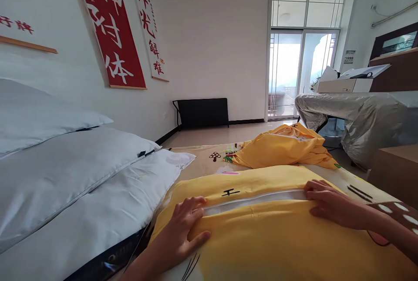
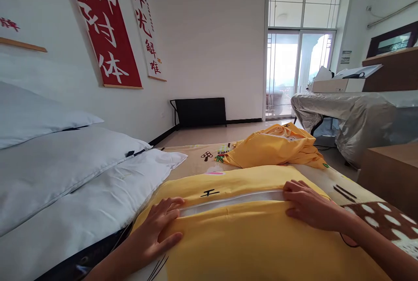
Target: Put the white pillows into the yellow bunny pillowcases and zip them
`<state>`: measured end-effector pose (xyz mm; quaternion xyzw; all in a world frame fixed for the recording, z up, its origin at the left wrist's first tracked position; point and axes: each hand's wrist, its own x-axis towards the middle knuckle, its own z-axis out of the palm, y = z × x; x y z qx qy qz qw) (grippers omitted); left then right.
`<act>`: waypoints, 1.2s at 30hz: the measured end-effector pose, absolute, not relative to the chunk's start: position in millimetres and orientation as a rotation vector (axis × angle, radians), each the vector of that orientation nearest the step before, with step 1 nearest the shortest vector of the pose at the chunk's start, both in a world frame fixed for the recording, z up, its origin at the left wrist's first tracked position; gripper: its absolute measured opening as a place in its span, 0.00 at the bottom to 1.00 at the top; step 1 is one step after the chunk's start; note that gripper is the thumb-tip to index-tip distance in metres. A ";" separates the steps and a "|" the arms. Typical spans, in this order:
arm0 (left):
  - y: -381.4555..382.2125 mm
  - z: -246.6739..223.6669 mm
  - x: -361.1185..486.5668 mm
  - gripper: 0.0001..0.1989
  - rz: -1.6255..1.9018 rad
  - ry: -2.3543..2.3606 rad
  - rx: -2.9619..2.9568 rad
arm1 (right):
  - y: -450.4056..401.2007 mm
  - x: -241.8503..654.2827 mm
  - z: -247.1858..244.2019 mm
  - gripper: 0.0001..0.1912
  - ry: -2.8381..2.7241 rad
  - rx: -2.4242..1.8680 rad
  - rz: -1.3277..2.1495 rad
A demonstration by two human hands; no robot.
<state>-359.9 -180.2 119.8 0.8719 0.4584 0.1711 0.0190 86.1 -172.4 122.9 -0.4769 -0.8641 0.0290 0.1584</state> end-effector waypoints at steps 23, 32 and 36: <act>-158.3 81.9 -394.8 0.18 0.827 1.531 2.391 | -147.9 116.5 62.6 0.22 -2.212 -1.576 -0.084; -168.7 149.0 -378.4 0.17 1.295 1.780 1.916 | -144.8 89.7 155.1 0.32 -1.909 -1.730 -0.029; -179.3 194.6 -364.2 0.16 1.704 1.855 1.829 | -161.5 88.7 197.6 0.28 -1.641 -1.518 -0.507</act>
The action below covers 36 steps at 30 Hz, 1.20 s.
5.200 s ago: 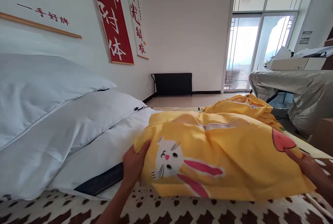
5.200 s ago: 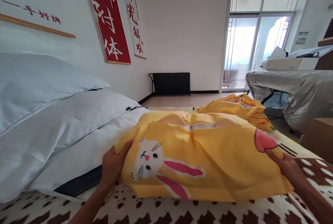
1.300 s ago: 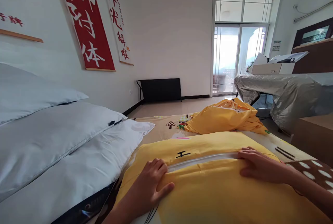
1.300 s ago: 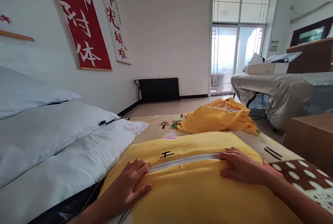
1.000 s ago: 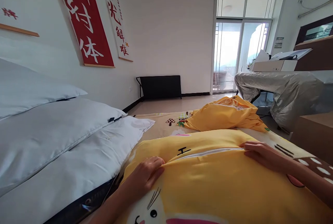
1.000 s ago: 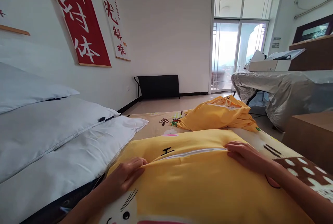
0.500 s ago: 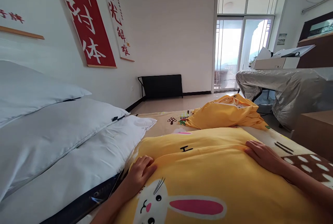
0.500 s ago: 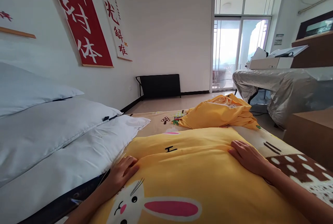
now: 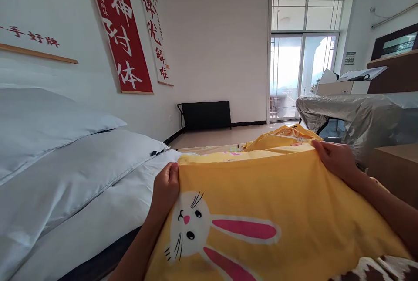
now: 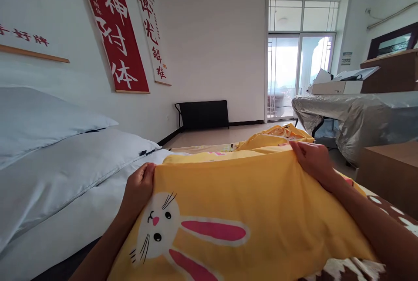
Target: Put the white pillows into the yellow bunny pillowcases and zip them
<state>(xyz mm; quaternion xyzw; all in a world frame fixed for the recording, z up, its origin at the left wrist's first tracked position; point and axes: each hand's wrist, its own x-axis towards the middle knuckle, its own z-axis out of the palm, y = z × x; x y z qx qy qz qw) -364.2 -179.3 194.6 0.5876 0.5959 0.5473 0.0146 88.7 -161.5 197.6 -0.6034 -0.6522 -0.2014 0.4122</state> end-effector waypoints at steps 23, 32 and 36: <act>-146.4 72.1 -356.7 0.07 1.576 1.176 3.028 | -159.6 28.7 86.8 0.09 -1.878 -1.039 -0.768; -154.3 64.8 -354.6 0.08 1.641 1.258 3.009 | -177.1 -179.3 99.2 0.05 -2.184 -0.853 -0.484; -153.7 61.9 -354.2 0.10 1.677 1.250 2.936 | -166.3 -189.4 72.1 0.10 -2.088 -0.757 -0.508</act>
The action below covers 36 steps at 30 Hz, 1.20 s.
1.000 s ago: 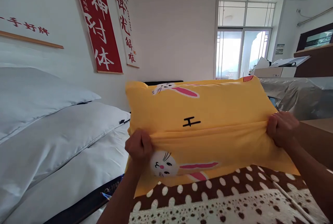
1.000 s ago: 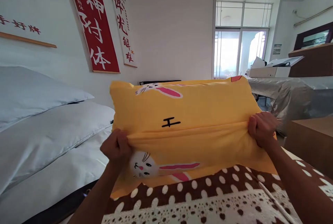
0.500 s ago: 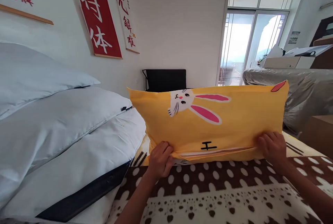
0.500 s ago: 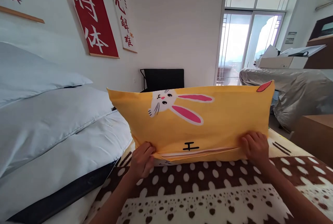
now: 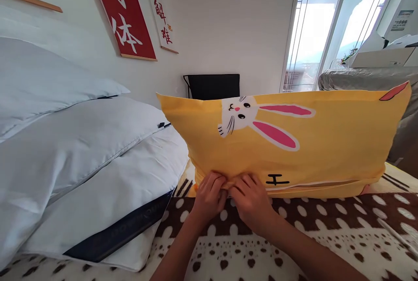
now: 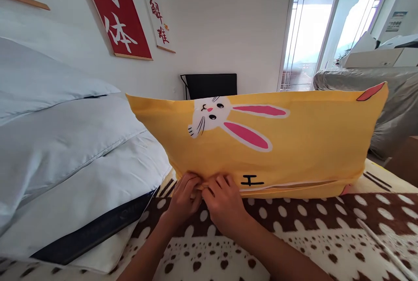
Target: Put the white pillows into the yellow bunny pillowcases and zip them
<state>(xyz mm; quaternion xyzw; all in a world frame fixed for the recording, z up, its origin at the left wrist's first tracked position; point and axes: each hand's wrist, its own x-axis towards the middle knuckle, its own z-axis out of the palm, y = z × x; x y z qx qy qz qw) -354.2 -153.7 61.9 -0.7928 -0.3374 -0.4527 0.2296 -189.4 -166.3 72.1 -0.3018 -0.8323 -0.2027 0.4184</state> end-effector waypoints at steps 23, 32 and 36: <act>-150.2 60.3 -358.7 0.12 -1.190 -0.904 -2.132 | -164.0 -185.2 48.1 0.11 -2.054 -0.671 -0.519; -152.3 61.8 -357.9 0.09 -1.141 -0.994 -2.164 | -167.5 -144.6 61.4 0.13 -2.196 -0.682 -0.686; -150.7 62.2 -355.3 0.10 -1.199 -0.974 -2.189 | -165.2 -68.5 56.1 0.15 -2.199 -0.708 -0.832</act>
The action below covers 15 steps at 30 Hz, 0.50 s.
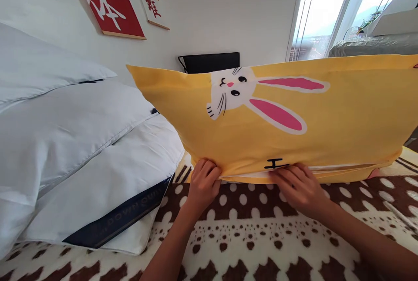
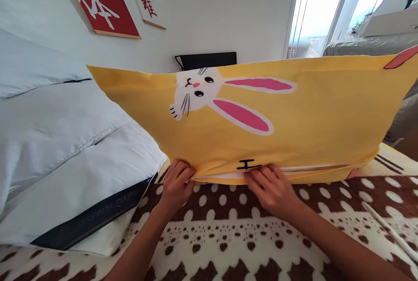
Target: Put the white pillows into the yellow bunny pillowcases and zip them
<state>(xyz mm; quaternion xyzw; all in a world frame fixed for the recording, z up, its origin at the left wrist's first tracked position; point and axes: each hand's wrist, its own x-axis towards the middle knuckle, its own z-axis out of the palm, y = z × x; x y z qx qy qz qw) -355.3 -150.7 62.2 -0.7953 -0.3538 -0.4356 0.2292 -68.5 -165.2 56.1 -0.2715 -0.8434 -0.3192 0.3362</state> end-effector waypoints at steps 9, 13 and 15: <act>-145.1 64.6 -355.1 0.09 -1.203 -1.002 -2.201 | -162.1 106.4 60.2 0.08 -2.224 -0.876 -0.926; -144.4 69.6 -359.3 0.09 -1.085 -0.989 -2.178 | -154.5 158.8 52.6 0.06 -2.126 -1.100 -1.127; -143.3 70.3 -359.9 0.09 -1.041 -0.966 -2.108 | -150.4 176.2 41.4 0.05 -2.017 -1.147 -1.170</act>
